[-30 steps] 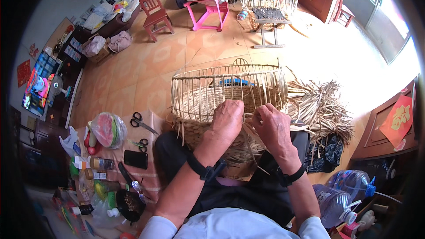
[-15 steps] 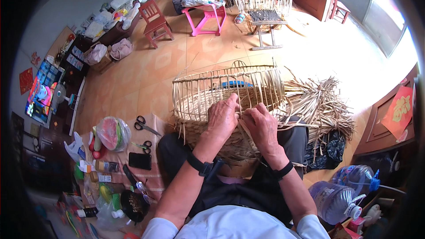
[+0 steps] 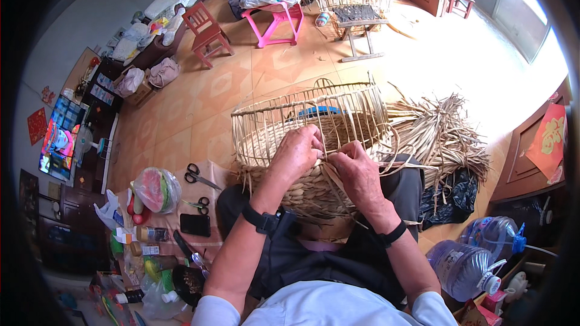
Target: Manually weaving and assembling a large bamboo basket by hand.
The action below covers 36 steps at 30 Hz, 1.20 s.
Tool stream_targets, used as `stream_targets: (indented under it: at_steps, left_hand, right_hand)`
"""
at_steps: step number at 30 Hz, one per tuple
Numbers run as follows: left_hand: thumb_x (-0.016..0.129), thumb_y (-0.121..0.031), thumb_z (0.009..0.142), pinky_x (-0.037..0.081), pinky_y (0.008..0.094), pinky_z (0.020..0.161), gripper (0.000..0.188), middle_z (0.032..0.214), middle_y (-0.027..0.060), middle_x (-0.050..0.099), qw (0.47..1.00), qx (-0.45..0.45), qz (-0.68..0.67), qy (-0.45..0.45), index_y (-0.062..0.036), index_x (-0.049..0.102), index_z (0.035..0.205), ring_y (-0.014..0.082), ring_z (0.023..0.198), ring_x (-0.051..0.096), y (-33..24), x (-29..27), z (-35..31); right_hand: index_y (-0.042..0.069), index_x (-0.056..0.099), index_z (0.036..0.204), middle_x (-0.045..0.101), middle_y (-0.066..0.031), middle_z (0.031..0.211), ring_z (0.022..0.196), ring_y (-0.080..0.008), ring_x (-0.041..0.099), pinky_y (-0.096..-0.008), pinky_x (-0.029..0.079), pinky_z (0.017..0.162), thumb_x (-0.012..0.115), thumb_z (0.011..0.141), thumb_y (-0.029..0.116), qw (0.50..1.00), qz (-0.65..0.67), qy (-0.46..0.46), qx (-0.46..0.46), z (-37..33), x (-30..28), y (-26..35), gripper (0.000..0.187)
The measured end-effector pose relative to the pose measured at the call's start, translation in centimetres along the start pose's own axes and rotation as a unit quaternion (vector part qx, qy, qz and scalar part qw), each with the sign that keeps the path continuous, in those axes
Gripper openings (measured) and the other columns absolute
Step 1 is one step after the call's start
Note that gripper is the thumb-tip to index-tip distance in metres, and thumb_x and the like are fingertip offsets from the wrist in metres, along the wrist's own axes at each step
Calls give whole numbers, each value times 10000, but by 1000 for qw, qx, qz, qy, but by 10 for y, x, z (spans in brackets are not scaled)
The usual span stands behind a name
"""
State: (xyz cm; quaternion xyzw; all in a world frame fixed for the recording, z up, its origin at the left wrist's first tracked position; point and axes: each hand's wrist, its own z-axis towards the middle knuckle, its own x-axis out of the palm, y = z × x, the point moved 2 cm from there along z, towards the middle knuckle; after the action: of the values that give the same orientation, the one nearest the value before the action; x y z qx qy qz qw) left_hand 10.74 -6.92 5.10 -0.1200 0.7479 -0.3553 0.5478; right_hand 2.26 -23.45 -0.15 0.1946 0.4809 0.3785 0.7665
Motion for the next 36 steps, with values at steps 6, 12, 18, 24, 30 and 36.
stream_targets:
  at_steps: [6, 12, 18, 24, 30, 36]
  left_hand:
    - [766, -36, 760, 578, 388, 751, 238, 846, 167, 751, 996, 35, 86, 7, 32, 687, 974, 275, 812, 746, 0, 2, 8]
    - [782, -8, 745, 580, 386, 772, 250, 838, 163, 749, 998, 15, 26, 52, 38, 695, 975, 272, 819, 746, 6, 4, 10]
    - [752, 34, 819, 558, 445, 809, 376, 932, 204, 720, 989, 127, 58, -57, 9, 552, 1136, 380, 931, 718, -1, 12, -15]
    - [750, -12, 876, 481, 436, 905, 404, 928, 138, 702, 966, 161, 161, -123, -88, 492, 1178, 381, 947, 692, -7, 23, -37]
    - [701, 4, 878, 516, 415, 890, 310, 897, 151, 695, 988, 154, -8, -28, -92, 655, 1169, 337, 911, 698, 0, 13, -24]
    - [678, 27, 856, 546, 381, 774, 292, 811, 106, 668, 990, 66, -104, 61, -24, 703, 1142, 218, 810, 663, 8, 9, -12]
  right_hand:
    - [105, 694, 1028, 590, -108, 1074, 1029, -321, 617, -432, 538, 851, 760, 795, 89, 996, -56, 60, -44, -2, -10, 2, 243]
    - [64, 622, 1110, 592, -113, 1068, 1045, -325, 590, -428, 509, 902, 779, 764, 105, 990, -125, 61, -25, -1, -35, -13, 382]
    - [52, 569, 1052, 565, -139, 985, 951, -331, 634, -441, 521, 796, 627, 865, 47, 975, -175, 123, -62, -3, -46, -23, 196]
    - [43, 532, 1042, 557, -118, 841, 756, -332, 666, -442, 520, 635, 601, 895, 81, 959, -195, 171, -112, -7, -55, -30, 167]
    - [72, 624, 1076, 610, -105, 928, 876, -334, 648, -450, 525, 727, 732, 904, 191, 985, -129, 95, -60, -6, -87, -19, 236]
    - [59, 649, 1081, 600, -119, 1037, 1003, -310, 604, -440, 526, 850, 865, 794, 271, 988, -109, 104, 38, -19, -51, 36, 417]
